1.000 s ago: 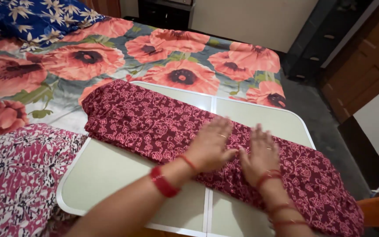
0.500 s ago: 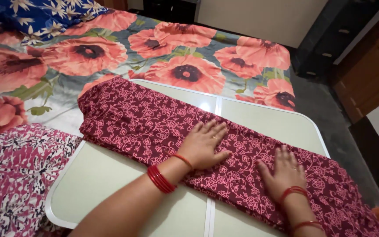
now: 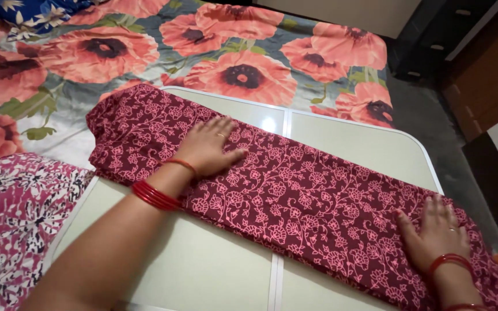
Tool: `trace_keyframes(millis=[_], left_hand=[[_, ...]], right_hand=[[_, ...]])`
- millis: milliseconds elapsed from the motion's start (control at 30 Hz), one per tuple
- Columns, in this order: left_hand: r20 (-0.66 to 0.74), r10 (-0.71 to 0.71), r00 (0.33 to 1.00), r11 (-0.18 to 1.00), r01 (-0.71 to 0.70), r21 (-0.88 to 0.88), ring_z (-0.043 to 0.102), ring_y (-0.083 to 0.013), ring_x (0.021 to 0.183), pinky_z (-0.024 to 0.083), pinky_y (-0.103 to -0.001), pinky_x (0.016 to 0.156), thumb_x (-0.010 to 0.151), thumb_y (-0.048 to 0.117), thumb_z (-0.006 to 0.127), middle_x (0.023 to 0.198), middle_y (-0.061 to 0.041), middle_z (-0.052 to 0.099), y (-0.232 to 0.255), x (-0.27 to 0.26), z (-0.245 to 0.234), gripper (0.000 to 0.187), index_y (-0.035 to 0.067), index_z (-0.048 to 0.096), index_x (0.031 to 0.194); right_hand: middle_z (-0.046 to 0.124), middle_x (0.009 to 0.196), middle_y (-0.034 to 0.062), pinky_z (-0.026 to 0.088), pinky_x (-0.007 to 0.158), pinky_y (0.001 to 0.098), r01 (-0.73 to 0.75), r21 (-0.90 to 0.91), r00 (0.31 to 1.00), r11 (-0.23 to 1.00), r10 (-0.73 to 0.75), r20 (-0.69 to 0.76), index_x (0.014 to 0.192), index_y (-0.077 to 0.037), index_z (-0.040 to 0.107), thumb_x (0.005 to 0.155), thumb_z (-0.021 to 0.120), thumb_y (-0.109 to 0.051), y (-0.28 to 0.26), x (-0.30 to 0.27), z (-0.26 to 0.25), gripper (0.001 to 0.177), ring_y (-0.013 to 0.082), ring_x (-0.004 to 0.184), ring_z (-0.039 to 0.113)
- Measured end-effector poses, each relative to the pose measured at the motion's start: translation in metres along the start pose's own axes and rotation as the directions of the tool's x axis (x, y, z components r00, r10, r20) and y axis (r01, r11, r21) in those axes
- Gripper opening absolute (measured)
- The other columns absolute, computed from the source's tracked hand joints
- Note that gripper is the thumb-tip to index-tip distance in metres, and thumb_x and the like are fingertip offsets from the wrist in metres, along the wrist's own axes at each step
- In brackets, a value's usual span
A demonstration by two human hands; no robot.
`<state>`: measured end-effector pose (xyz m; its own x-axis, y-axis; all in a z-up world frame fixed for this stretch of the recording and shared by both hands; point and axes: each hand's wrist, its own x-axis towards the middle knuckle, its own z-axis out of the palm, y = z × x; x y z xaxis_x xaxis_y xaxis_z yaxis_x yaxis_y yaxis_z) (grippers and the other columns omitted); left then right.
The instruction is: Folding a patterned red piece of fabric on a small white portable table.
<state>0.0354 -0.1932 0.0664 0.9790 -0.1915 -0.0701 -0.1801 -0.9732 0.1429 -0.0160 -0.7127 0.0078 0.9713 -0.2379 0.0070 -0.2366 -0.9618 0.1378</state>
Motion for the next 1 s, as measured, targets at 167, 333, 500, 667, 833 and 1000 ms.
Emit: trace_keyframes(millis=[167,333,500,667,833,1000], left_hand=[[-0.091,-0.011,0.996,0.999,0.015,0.042,0.016,-0.0248,0.156,0.012,-0.044,0.125,0.096,0.071,0.031,0.17,-0.008,0.018,-0.052,0.009,0.009,0.089,0.011,0.021,0.162],[-0.14,-0.063,0.988,0.995,0.072,0.063,0.017,-0.0235,0.157,0.013,-0.046,0.124,0.094,0.07,0.034,0.17,-0.006,0.021,-0.084,0.016,0.012,0.088,0.012,0.026,0.16],[-0.188,-0.1,0.977,0.992,0.112,0.051,0.017,-0.0263,0.155,0.011,-0.047,0.123,0.095,0.071,0.035,0.168,-0.009,0.02,-0.105,0.025,0.013,0.088,0.011,0.026,0.16],[-0.208,-0.147,0.967,0.986,0.16,0.043,0.019,-0.0267,0.154,0.012,-0.05,0.123,0.093,0.071,0.037,0.169,-0.007,0.022,-0.112,0.024,0.01,0.088,0.015,0.028,0.16],[-0.214,-0.144,0.966,0.986,0.159,0.052,0.021,-0.0262,0.155,0.012,-0.05,0.124,0.095,0.07,0.038,0.168,-0.009,0.025,-0.113,0.027,0.015,0.085,0.015,0.03,0.16],[-0.211,-0.134,0.968,0.984,0.155,0.086,0.025,-0.0291,0.152,0.013,-0.054,0.122,0.091,0.063,0.048,0.163,-0.011,0.031,-0.087,0.029,-0.012,0.079,0.012,0.04,0.151]], right_hand=[[0.005,0.172,0.0028,0.015,0.121,0.0472,0.03,0.018,0.999,0.999,-0.029,-0.046,0.162,-0.015,0.012,0.091,0.026,-0.077,0.023,0.016,0.018,0.095,0.0239,0.156,0.009],[0.01,0.171,0.0063,0.016,0.12,0.0449,0.094,0.038,0.982,0.995,-0.087,-0.167,0.162,-0.012,0.017,0.09,0.032,-0.073,0.033,0.021,0.026,0.096,0.0271,0.155,0.012],[0.01,0.171,0.0075,0.015,0.12,0.0443,0.101,0.045,0.977,0.994,-0.09,-0.194,0.162,-0.01,0.017,0.091,0.032,-0.074,0.036,0.021,0.03,0.096,0.0272,0.154,0.012],[0.012,0.171,0.0096,0.015,0.121,0.0443,0.133,0.103,0.969,0.986,-0.108,-0.223,0.162,-0.008,0.018,0.094,0.029,-0.074,0.03,0.016,0.025,0.095,0.0279,0.156,0.013],[0.015,0.172,0.0101,0.017,0.121,0.0446,0.145,0.082,0.96,0.986,-0.12,-0.252,0.161,-0.009,0.021,0.093,0.03,-0.074,0.034,0.016,0.028,0.095,0.0293,0.155,0.015],[0.017,0.171,0.0106,0.019,0.121,0.0441,0.119,0.11,0.969,0.987,-0.092,-0.228,0.162,-0.008,0.023,0.093,0.031,-0.073,0.021,0.01,0.013,0.095,0.0298,0.155,0.017]])
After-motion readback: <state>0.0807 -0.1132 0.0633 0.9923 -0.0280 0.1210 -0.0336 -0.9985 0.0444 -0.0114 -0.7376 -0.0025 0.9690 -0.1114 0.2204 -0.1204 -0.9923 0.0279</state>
